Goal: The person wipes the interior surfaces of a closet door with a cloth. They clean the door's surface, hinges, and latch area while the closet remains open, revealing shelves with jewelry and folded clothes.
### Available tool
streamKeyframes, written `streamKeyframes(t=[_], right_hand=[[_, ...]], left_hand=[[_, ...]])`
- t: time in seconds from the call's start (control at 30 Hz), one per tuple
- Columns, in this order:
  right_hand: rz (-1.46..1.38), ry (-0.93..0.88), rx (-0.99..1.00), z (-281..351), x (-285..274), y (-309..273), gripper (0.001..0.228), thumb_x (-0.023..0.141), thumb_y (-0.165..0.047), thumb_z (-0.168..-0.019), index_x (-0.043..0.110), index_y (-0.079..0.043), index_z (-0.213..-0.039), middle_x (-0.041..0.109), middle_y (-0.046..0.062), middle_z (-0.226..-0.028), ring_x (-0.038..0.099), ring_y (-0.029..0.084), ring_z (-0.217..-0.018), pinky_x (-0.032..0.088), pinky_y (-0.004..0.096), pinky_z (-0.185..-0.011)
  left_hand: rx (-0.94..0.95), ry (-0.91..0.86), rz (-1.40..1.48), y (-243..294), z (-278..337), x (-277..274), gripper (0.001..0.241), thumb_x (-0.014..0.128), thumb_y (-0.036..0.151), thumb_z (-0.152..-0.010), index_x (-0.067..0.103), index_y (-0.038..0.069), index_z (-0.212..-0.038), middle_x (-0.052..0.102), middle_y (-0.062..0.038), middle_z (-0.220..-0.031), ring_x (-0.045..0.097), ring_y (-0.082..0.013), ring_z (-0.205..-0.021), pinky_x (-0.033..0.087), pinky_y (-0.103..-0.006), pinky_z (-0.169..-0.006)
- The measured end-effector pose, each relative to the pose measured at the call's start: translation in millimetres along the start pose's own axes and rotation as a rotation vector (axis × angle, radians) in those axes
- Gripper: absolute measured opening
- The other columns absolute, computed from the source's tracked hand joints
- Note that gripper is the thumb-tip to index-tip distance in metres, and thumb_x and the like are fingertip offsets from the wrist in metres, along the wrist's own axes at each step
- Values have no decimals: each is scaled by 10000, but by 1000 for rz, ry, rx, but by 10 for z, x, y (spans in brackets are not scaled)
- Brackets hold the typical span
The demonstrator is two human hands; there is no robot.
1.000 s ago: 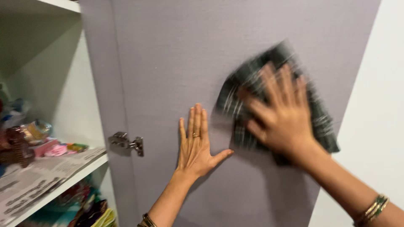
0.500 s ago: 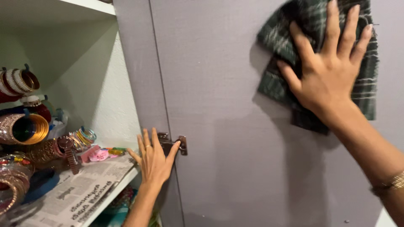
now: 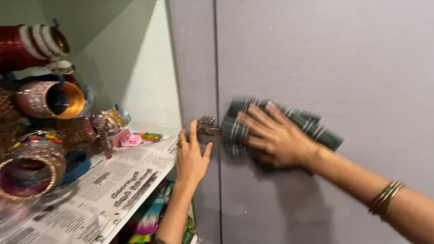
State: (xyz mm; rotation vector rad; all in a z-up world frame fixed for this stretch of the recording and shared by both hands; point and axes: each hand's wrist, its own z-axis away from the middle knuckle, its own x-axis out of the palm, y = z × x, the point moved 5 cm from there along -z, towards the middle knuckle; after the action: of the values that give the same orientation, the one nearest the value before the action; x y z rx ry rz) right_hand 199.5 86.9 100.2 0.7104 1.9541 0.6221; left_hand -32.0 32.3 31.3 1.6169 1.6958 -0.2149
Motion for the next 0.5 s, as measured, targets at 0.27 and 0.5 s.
streamKeyframes(t=[0.27, 0.5], right_hand=[[167, 374, 299, -707, -338, 680, 599, 756, -443, -921, 679, -157, -1441, 334, 223, -1708, 258, 481, -1562, 187, 682, -1234], [32, 204, 151, -294, -69, -280, 525, 772, -396, -762, 708, -153, -1223, 392, 169, -1598, 318, 405, -1494, 258, 607, -1194]], left_hand=[[19, 3, 171, -59, -9, -74, 800, 732, 267, -900, 272, 252, -1555, 448, -270, -1420, 626, -495, -1095, 552, -527, -895], [45, 19, 213, -67, -8, -145, 978, 802, 88, -745, 274, 234, -1556, 444, -263, -1400, 527, -487, -1223, 507, -516, -975]])
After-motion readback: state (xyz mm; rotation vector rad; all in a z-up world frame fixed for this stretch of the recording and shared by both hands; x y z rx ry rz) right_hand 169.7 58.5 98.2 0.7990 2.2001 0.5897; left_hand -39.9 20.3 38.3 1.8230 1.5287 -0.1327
